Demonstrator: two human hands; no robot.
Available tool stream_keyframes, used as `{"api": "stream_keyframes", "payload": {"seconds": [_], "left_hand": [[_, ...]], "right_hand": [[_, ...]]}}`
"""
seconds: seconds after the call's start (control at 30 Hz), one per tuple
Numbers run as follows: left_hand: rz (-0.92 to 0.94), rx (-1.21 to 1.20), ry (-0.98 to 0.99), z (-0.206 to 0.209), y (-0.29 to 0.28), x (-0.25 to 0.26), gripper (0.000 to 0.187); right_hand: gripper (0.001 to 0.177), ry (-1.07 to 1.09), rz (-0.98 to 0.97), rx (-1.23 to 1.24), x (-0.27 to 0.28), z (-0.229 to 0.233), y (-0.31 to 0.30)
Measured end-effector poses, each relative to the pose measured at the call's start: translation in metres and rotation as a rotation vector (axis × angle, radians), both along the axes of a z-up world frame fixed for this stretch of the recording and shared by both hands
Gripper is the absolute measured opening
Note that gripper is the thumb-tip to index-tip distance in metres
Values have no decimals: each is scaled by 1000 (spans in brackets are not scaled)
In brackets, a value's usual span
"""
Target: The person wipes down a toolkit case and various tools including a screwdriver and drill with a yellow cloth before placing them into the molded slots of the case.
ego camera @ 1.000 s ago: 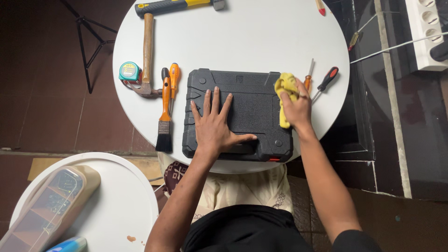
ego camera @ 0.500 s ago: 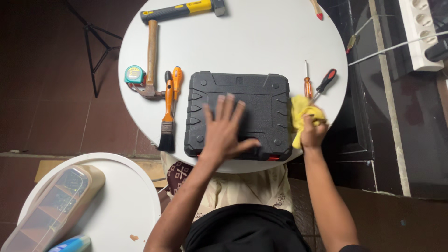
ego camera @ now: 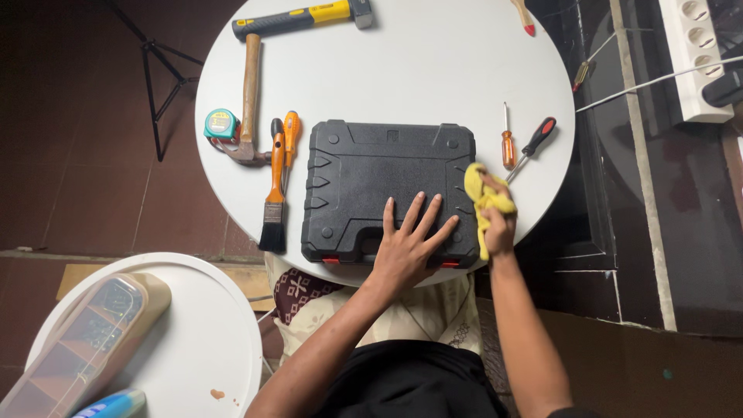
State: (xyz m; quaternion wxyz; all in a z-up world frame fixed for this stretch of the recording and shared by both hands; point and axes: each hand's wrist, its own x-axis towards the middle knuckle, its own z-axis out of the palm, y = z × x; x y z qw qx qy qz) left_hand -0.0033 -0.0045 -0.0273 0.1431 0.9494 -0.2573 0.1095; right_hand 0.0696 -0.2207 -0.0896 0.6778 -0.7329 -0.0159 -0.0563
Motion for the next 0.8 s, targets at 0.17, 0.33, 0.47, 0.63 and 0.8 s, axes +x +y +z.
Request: {"api": "stream_keyframes", "payload": {"seconds": [0.17, 0.33, 0.47, 0.63, 0.8], "left_hand": [[4, -20, 11, 0, -1, -1, 98], [19, -27, -37, 2, -1, -1, 92], [17, -14, -13, 2, 0, -2, 92], [33, -17, -36, 0, -6, 1, 92], [120, 128, -151, -5, -15, 8, 79]], "right_hand": [[56, -184, -45, 250, -63, -3, 9], [47, -273, -132, 140, -110, 1, 23], [40, -135, -137, -20, -137, 20, 16], [56, -231, -317, 304, -112, 32, 27], [66, -231, -232, 260, -90, 22, 54]]}}
